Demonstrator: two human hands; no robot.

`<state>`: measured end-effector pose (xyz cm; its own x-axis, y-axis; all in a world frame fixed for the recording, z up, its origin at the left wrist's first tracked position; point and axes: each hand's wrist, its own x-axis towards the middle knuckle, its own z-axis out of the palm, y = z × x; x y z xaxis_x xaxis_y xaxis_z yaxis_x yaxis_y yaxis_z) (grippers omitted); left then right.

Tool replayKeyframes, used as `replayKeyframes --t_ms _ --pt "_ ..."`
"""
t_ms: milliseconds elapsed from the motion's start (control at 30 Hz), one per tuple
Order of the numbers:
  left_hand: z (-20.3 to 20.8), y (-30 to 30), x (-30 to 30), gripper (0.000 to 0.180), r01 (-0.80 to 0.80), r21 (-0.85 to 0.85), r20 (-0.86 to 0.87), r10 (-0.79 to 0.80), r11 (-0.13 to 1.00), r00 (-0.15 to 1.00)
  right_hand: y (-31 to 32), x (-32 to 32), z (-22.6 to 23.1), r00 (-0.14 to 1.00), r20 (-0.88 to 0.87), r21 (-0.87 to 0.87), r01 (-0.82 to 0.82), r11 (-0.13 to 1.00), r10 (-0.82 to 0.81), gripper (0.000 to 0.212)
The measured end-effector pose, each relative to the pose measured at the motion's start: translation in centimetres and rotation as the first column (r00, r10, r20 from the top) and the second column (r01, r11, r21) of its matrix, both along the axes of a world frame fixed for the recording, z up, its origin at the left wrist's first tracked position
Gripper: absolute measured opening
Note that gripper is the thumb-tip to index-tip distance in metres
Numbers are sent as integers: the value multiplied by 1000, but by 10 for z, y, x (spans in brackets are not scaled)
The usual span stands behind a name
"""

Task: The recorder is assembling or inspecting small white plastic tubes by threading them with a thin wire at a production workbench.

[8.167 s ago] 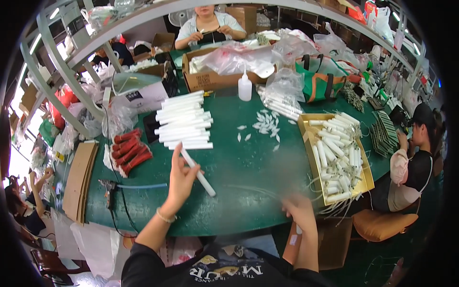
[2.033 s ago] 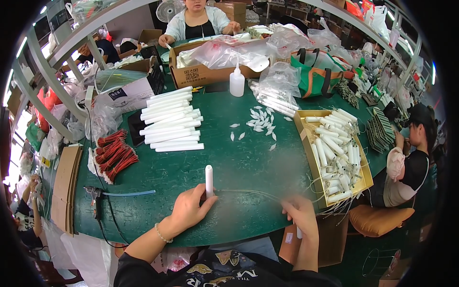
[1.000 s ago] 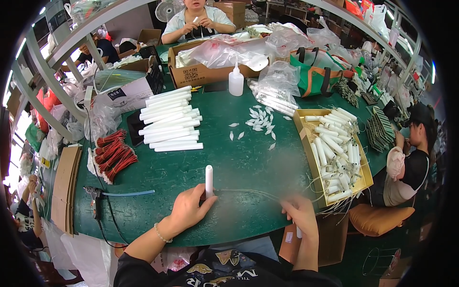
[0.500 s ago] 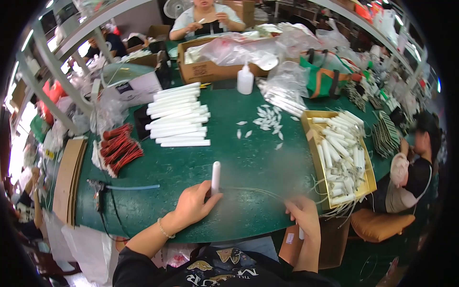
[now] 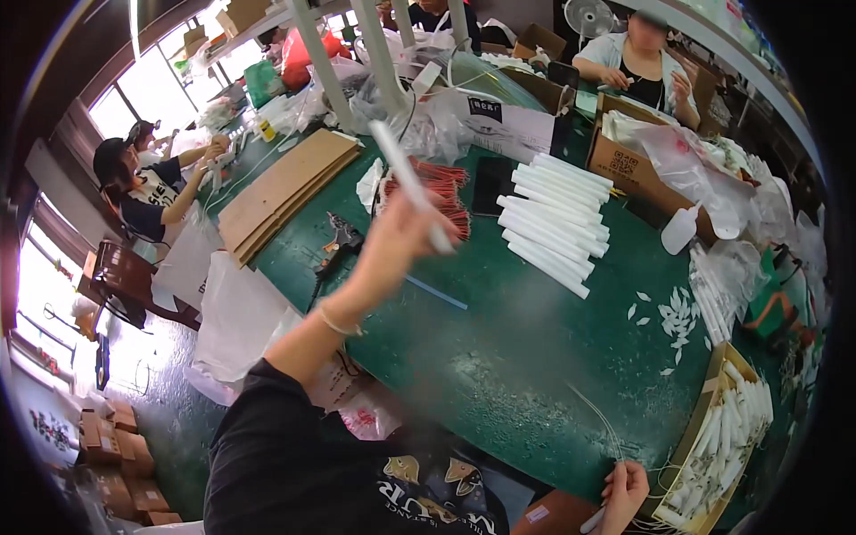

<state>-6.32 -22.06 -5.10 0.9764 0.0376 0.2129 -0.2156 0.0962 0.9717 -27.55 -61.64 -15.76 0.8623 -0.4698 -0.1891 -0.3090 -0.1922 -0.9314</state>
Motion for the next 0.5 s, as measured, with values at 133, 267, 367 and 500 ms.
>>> replayKeyframes --t_ms 133,267,367,500 --pt "20 98 18 29 -302 -60 -17 301 951 953 3 0 6 1000 1 -1 -20 1000 20 12" --pt "33 199 35 23 -471 -283 24 497 836 868 0 2 6 998 19 2 -54 999 53 11" --pt "37 294 46 22 -496 -491 -11 564 716 826 21 1 30 999 6 -6 -54 999 54 14" --pt "58 364 41 21 -632 -464 -34 700 622 714 24 0 32 999 5 16 -35 999 35 14"
